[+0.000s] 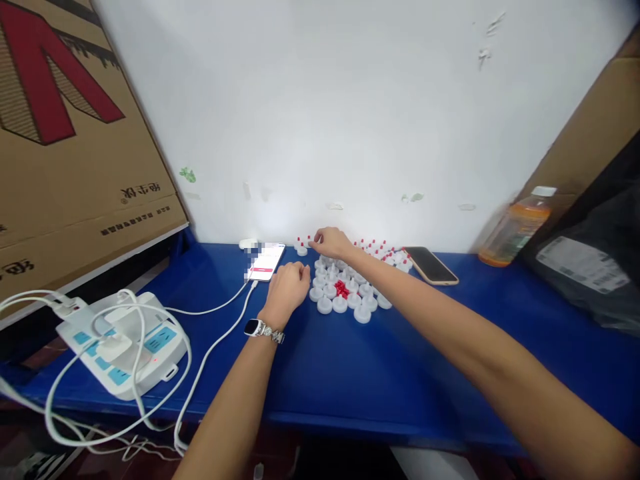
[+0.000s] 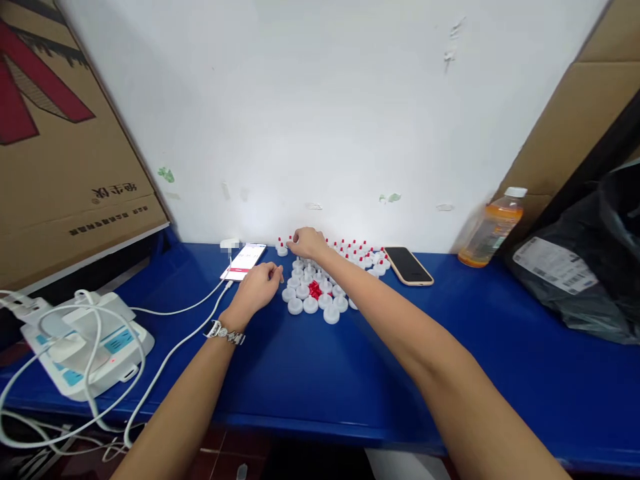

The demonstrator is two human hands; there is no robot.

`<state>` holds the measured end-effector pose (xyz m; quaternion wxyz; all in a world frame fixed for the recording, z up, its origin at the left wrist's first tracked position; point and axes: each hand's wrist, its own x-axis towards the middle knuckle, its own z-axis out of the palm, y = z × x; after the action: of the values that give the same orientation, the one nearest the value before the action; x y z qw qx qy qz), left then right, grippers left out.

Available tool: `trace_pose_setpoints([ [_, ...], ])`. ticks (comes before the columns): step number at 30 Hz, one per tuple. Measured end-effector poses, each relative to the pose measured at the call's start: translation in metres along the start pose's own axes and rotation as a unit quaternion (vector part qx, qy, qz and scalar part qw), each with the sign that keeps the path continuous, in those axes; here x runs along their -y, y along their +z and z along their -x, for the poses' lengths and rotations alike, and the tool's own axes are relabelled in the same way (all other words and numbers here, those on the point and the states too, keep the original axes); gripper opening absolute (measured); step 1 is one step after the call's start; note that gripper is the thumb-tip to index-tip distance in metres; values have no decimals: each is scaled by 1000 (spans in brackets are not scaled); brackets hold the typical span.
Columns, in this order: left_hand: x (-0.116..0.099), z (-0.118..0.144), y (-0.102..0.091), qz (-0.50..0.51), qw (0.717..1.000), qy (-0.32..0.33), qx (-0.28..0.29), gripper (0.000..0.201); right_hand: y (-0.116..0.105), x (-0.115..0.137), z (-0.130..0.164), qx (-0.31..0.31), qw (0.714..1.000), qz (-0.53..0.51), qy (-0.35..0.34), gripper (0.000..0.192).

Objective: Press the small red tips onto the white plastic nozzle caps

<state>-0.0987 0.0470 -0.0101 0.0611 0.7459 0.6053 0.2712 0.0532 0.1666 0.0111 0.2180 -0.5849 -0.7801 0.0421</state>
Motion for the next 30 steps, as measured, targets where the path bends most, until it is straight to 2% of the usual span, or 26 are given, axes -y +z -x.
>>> trace_pose_setpoints([
  [2,4,-1,-4,-1,1000,-30,-3,39,12,11,-13,12,1000,4,1,31],
  [6,7,-2,-8,-11,998,-62,-1,39,28,25,-24,26,1000,3,17,18],
  [10,4,-2,-8,1,999,-53,-6,38,22,27,-12,1,1000,-15,26,19],
  [12,1,-3,-9,19,999,-27,-13,37,9,23,3,-35,999,-27,22,22],
  [14,-5,-2,-9,53,998,18,-24,35,-8,16,27,-79,993,-82,-4,22],
  [17,-23,2,-8,112,988,92,-48,35,-32,1,79,-101,962,-244,-69,20],
  [18,-31,5,-6,124,984,113,-53,34,-39,-4,98,-115,953,-271,-71,19],
  [22,-64,16,5,74,978,193,-39,34,-53,-22,159,-163,946,-271,-75,17],
  [26,-81,16,15,-23,959,284,-11,35,-54,-29,180,-186,938,-286,-64,23],
  [30,-80,9,16,-45,955,294,-22,37,-53,-28,180,-212,935,-271,-81,24],
])
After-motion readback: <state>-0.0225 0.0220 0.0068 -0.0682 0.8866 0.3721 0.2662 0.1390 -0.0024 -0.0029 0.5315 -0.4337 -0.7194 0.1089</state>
